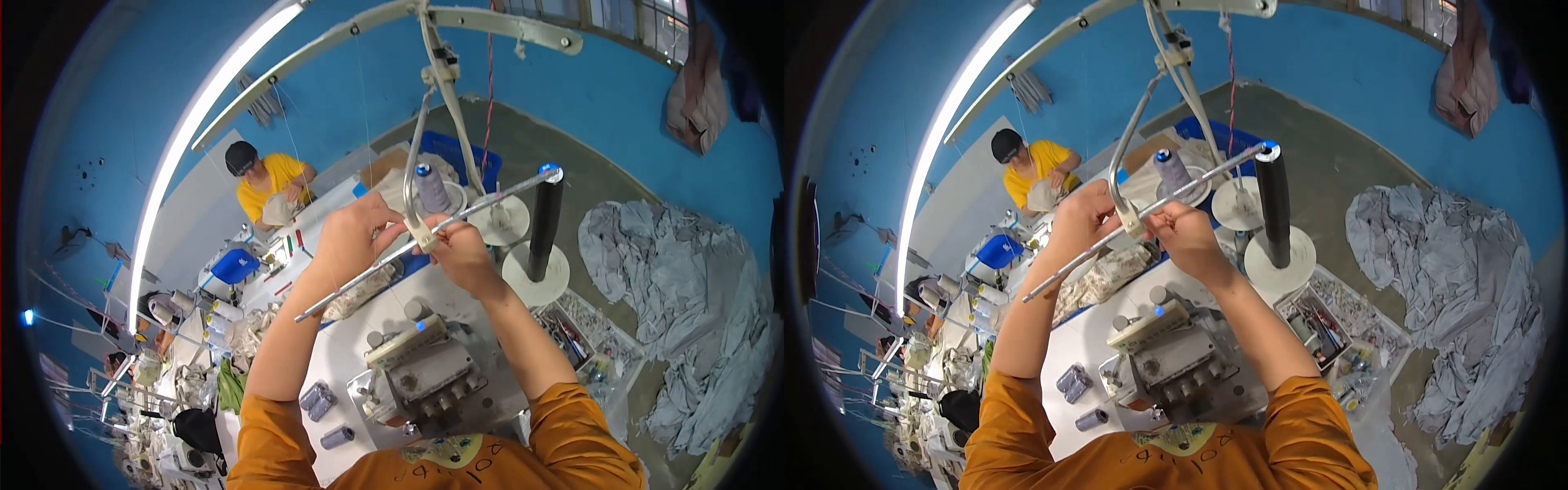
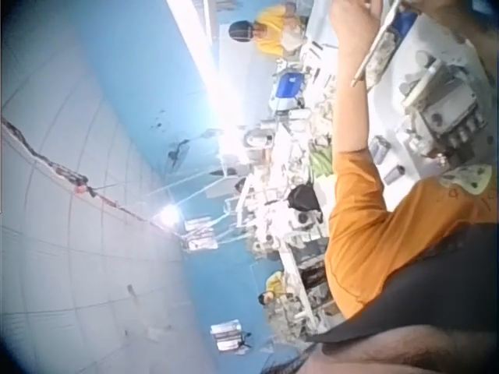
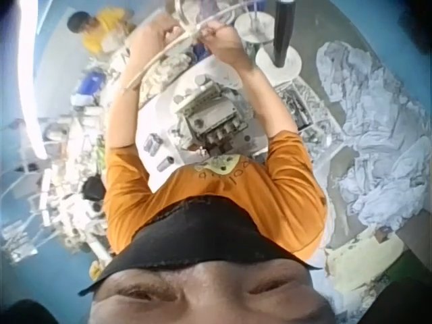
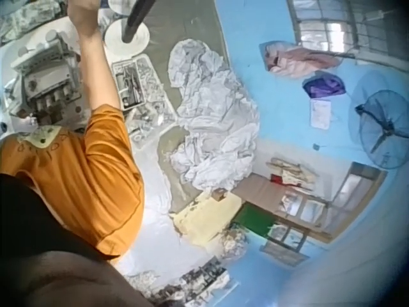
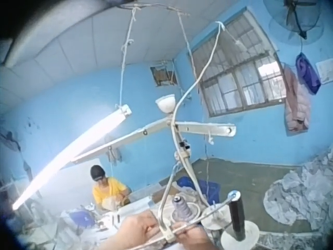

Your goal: The recorder is selecting thread spools from a bag and threading an industrial sewing machine.

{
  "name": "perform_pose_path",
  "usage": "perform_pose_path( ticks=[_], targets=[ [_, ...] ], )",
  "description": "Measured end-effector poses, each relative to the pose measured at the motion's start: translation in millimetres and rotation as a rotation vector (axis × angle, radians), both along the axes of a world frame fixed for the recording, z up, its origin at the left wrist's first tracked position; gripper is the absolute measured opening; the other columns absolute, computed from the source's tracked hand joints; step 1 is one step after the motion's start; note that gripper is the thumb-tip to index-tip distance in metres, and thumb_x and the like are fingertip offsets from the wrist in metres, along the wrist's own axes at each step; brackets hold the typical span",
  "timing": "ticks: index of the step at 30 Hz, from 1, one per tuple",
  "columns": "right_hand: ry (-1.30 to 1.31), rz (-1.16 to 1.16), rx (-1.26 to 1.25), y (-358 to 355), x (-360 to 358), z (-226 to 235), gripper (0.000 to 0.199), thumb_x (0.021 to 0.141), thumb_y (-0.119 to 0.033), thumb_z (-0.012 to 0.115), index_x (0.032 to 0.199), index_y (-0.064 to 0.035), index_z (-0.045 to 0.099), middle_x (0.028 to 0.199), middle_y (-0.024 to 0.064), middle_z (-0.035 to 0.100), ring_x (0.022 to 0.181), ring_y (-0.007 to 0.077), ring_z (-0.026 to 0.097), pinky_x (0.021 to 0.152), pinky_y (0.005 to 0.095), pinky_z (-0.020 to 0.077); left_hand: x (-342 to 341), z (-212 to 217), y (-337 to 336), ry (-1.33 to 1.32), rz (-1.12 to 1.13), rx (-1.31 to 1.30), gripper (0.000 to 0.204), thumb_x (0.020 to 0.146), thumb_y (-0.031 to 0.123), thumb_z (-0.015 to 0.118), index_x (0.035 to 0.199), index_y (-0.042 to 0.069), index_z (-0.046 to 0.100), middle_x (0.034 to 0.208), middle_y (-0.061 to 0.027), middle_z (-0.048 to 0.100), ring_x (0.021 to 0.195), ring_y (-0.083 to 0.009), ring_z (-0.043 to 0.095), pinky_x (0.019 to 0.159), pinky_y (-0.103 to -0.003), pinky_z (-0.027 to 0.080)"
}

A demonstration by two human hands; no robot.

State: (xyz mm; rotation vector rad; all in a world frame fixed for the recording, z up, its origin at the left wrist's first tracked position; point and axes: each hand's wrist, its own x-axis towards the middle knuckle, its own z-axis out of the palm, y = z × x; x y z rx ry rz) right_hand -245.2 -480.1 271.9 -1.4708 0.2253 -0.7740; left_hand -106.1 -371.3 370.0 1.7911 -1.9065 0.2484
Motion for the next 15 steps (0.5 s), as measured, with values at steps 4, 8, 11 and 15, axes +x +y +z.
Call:
perform_pose_path(
  ticks=[4, 8, 11, 15],
  targets=[
    [-0.064, -0.12, -0.188, -8, 10, 17, 0.016, 0.092, -0.014, 0.057, 0.091, -0.0004, 0.065, 0.076, 0.0055, 0.064, 0.071, 0.0127, 0.059, 0.063, 0.027, 0.0477, 7, 17, -1, -0.079, -0.014, -0.021, 0.01, 0.081, 0.018, 0.069, 0.085, 0.009, 0.07, 0.08, -0.0081, 0.059, 0.066, -0.0281, 0.06, 0.06, -0.037, 0.047],
    [-0.172, -0.408, -0.337, -31, 42, 24, 0.012, 0.086, -0.013, 0.066, 0.089, -0.0013, 0.068, 0.095, 0.0098, 0.065, 0.078, 0.0201, 0.064, 0.065, 0.0276, 0.05, 24, 40, -9, -0.076, 0.158, -0.134, 0.013, 0.084, 0.018, 0.066, 0.093, 0.009, 0.069, 0.082, -0.0093, 0.061, 0.066, -0.0272, 0.06, 0.061, -0.037, 0.048],
    [-0.339, -0.491, -0.358, -55, 80, 34, 0.017, 0.082, -0.015, 0.072, 0.092, -0.002, 0.07, 0.119, 0.0123, 0.059, 0.086, 0.0232, 0.065, 0.067, 0.0303, 0.0529, 35, 54, -20, -0.06, 0.193, -0.116, 0.024, 0.087, 0.022, 0.063, 0.108, 0.01, 0.066, 0.082, -0.0118, 0.064, 0.068, -0.0284, 0.062, 0.062, -0.038, 0.048],
    [-0.38, -0.738, -0.427, -85, 117, 65, 0.011, 0.084, -0.007, 0.068, 0.093, -0.0031, 0.071, 0.12, 0.0115, 0.059, 0.08, 0.0146, 0.062, 0.066, 0.0241, 0.0486, 46, 63, -38, -0.076, 0.172, -0.029, 0.039, 0.094, 0.027, 0.055, 0.132, 0.018, 0.051, 0.082, -0.0146, 0.066, 0.073, -0.036, 0.062, 0.066, -0.042, 0.049]
  ],
)
